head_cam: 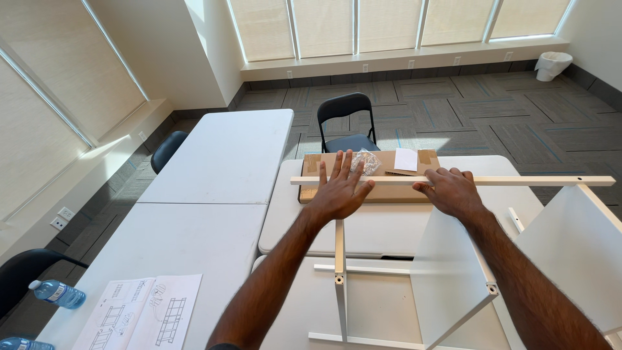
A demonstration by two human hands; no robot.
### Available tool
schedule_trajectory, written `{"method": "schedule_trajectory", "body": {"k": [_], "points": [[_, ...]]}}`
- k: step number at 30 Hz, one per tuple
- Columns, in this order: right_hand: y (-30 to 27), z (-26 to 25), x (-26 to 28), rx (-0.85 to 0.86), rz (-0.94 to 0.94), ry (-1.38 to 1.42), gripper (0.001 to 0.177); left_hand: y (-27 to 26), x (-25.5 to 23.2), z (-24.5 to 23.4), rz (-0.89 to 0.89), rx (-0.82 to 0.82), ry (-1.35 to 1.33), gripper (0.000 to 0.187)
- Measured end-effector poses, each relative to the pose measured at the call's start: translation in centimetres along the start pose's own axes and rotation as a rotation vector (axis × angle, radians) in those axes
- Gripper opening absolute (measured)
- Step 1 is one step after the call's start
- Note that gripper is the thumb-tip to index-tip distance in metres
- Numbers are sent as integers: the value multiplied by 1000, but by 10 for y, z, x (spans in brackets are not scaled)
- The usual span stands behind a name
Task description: The person assembles a white shelving unit by hand on a table. They align and insert wooden frame pieces into the structure, then pick up and insert screws to secure the joints. The assembly progresses with multiple frame pieces being fitted and fastened.
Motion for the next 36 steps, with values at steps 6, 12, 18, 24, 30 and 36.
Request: {"method": "schedule_trajectory", "body": {"k": [6,12,18,24,30,36], "points": [[6,10,-7,-23,5,-19,67,38,-15,16,23,-112,214,82],[6,11,-7,-20,6,-21,68,81,-17,20,-34,-60,439,79],[7,13,-8,12,10,-7,69,111,17,13,-165,29,326,70],[8,13,-9,25,13,-12,71,97,44,-5,-245,76,276,72],[8,17,-11,1,2,-24,71,113,88,24,-241,72,58,70],[8,14,-10,-7,0,-25,67,77,80,1,-182,-44,59,71]]}}
Point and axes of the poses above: each hand's wrist, its own y-axis towards the middle knuckle, its own z-axis out of the palm, x = y × z, the point moved 8 cm from there along y, towards the middle knuckle, and after that the axes turned 12 degrees about -z, right-handed, at the moved point
